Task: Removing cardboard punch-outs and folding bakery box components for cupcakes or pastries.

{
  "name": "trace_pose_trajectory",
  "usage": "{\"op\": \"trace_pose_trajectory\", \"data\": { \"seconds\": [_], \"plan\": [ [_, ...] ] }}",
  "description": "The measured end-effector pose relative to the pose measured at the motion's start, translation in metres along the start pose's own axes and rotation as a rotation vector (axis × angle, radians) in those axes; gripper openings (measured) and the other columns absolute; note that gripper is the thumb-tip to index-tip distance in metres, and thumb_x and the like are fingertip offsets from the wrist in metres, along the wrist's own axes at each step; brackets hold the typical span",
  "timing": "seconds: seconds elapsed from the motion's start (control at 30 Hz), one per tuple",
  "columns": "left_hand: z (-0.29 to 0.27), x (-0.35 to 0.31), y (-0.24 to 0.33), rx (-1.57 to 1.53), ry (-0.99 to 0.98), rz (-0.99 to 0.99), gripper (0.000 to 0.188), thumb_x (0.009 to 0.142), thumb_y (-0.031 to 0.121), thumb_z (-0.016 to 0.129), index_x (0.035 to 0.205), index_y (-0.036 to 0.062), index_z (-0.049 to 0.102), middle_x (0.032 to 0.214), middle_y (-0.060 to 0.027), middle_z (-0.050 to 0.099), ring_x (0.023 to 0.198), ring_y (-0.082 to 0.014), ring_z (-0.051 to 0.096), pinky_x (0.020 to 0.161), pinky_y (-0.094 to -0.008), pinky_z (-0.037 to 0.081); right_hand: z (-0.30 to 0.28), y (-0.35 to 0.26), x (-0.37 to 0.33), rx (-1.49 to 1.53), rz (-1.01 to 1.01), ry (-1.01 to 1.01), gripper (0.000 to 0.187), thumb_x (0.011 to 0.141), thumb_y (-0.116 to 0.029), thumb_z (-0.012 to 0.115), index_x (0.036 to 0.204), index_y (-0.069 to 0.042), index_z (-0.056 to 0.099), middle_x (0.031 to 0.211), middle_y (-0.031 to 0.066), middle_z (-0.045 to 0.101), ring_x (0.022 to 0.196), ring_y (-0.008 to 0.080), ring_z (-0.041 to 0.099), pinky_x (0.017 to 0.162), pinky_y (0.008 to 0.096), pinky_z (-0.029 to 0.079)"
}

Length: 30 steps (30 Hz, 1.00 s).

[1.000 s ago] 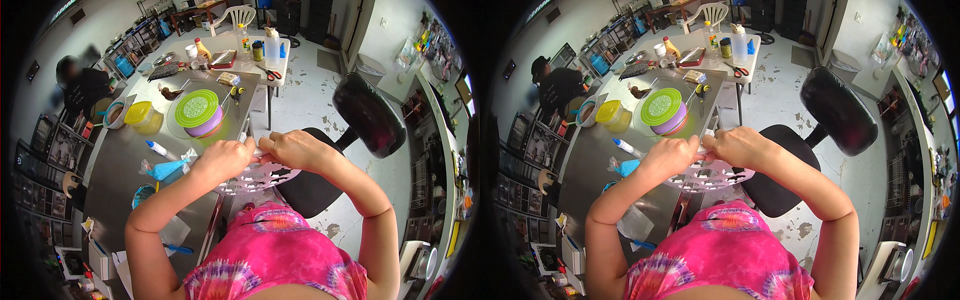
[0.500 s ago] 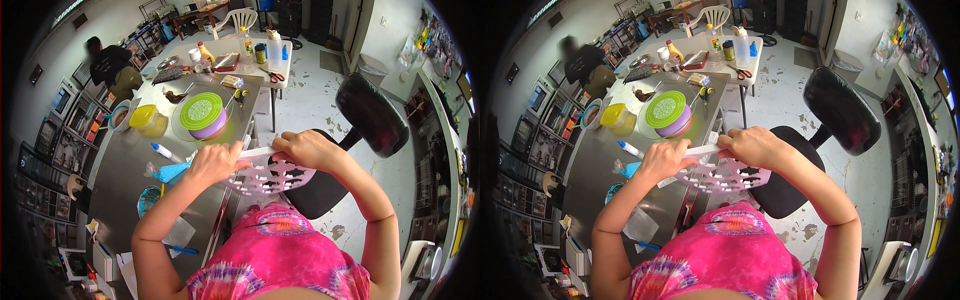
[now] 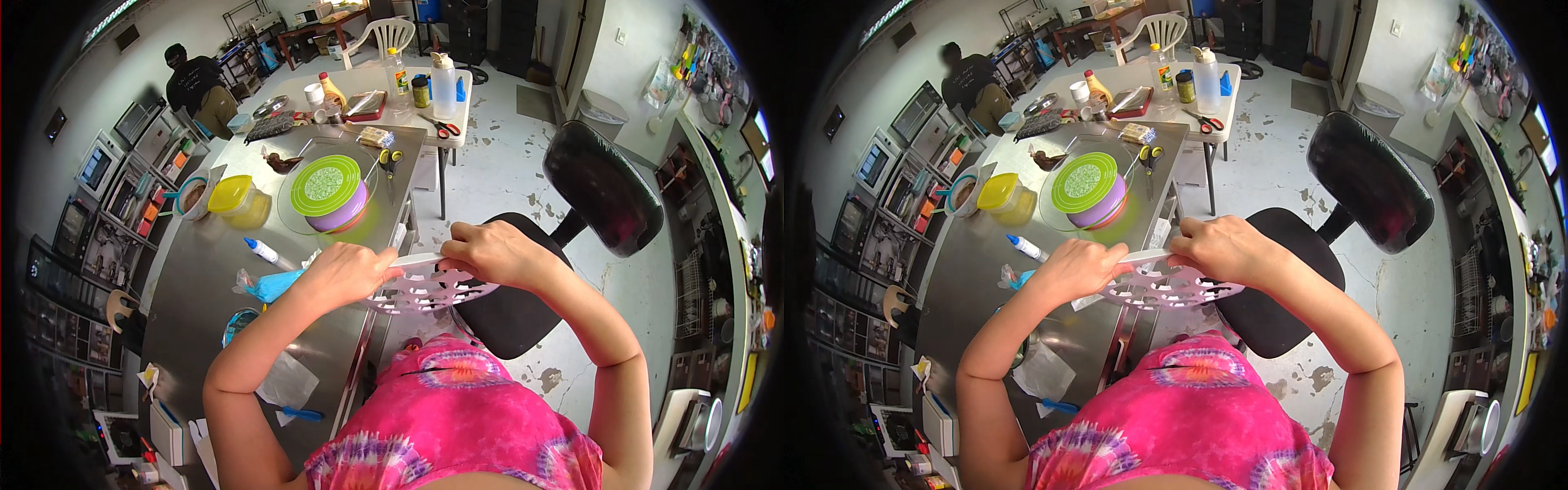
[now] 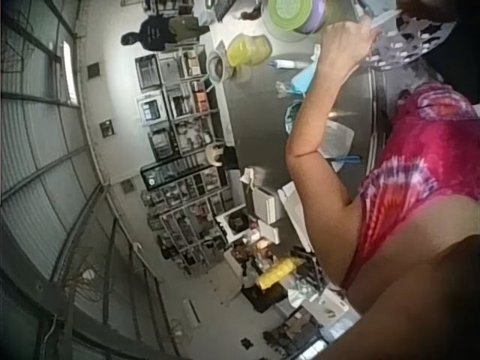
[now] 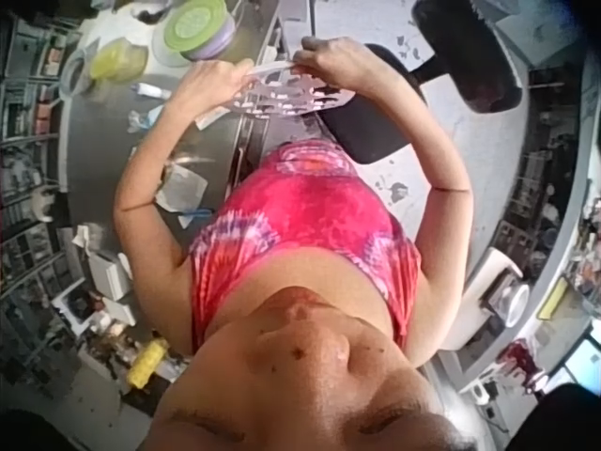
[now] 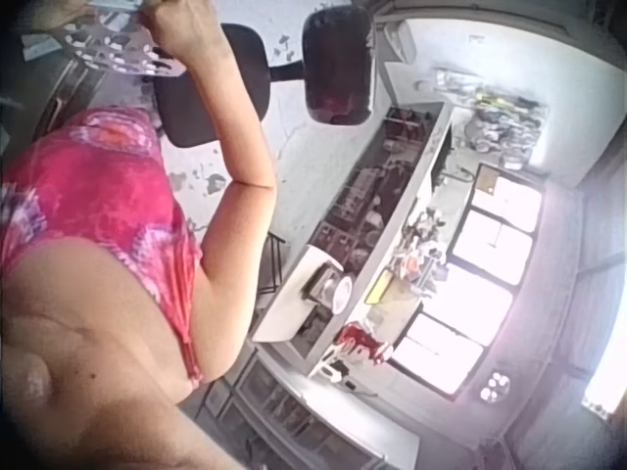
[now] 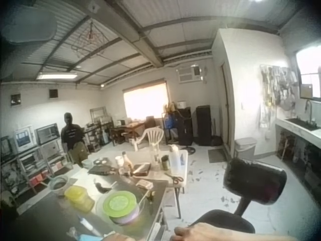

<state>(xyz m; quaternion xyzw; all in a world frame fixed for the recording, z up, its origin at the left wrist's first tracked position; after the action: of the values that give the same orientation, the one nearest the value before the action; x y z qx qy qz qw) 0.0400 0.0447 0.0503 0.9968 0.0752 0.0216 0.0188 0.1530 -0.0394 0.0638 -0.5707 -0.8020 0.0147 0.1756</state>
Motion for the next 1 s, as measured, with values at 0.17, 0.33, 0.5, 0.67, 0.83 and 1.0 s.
{"op": "trace_pose_trajectory", "data": {
  "seconds": [0.17,0.33,0.5,0.67,0.83,1.0],
  "plan": [
    [-0.001,-0.002,0.003,-0.040,-0.052,-0.021,0.028,0.086,0.032,0.052,0.079,0.0059,0.058,0.063,-0.0143,0.057,0.064,-0.0313,0.059,0.053,-0.0424,0.046,0.006,-0.007,0.001,-0.048,-0.082,0.081,0.020,0.080,-0.024,0.059,0.074,-0.005,0.057,0.073,0.0072,0.052,0.072,0.0229,0.058,0.059,0.0353,0.047],
    [-0.005,-0.005,0.001,-0.056,0.060,0.012,0.022,0.084,0.024,0.056,0.097,0.0085,0.063,0.088,-0.0107,0.056,0.086,-0.0253,0.054,0.071,-0.0379,0.044,0.003,-0.005,0.002,-0.019,-0.113,0.182,0.018,0.072,-0.016,0.067,0.083,-0.004,0.059,0.079,0.0069,0.050,0.071,0.0230,0.056,0.059,0.0331,0.048],
    [0.001,-0.015,-0.023,-0.177,0.136,-0.015,0.024,0.084,0.023,0.055,0.103,0.0104,0.064,0.085,-0.0092,0.056,0.084,-0.0265,0.054,0.078,-0.0377,0.040,-0.012,0.015,-0.004,0.021,-0.026,0.208,0.048,0.068,-0.013,0.071,0.114,-0.010,0.058,0.086,0.0084,0.055,0.073,0.0242,0.058,0.064,0.0357,0.049],
    [0.000,-0.020,-0.035,-0.227,0.064,-0.067,0.028,0.087,0.022,0.049,0.108,0.0063,0.062,0.081,-0.0121,0.062,0.082,-0.0278,0.057,0.076,-0.0395,0.042,-0.014,0.047,-0.013,0.425,0.175,0.293,0.037,0.070,-0.010,0.072,0.106,-0.008,0.064,0.077,0.0082,0.063,0.066,0.0196,0.059,0.063,0.0297,0.047],
    [-0.001,-0.022,-0.033,-0.247,0.044,-0.052,0.030,0.088,0.023,0.049,0.109,0.0042,0.060,0.081,-0.0151,0.063,0.080,-0.0314,0.059,0.074,-0.0408,0.044,-0.012,0.045,-0.010,0.430,0.196,0.390,0.024,0.073,-0.013,0.072,0.095,-0.006,0.068,0.076,0.0074,0.064,0.064,0.0176,0.059,0.061,0.0281,0.046],
    [-0.001,-0.027,-0.035,-0.285,0.042,-0.105,0.032,0.088,0.023,0.049,0.111,0.0034,0.059,0.082,-0.0173,0.063,0.079,-0.0333,0.060,0.074,-0.0398,0.045,-0.007,0.042,-0.008,0.446,0.342,0.352,0.014,0.075,-0.014,0.069,0.084,-0.003,0.067,0.075,0.0074,0.062,0.063,0.0155,0.057,0.060,0.0273,0.045]
  ]
}}
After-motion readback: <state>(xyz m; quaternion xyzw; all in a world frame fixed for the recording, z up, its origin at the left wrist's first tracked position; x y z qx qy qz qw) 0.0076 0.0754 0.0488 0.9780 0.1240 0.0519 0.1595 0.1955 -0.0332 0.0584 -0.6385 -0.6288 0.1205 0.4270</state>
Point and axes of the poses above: each hand's wrist, its own x-axis towards the middle knuckle, its own z-axis out of the palm, y = z × x, the point moved 7 cm from there along x, towards the middle knuckle
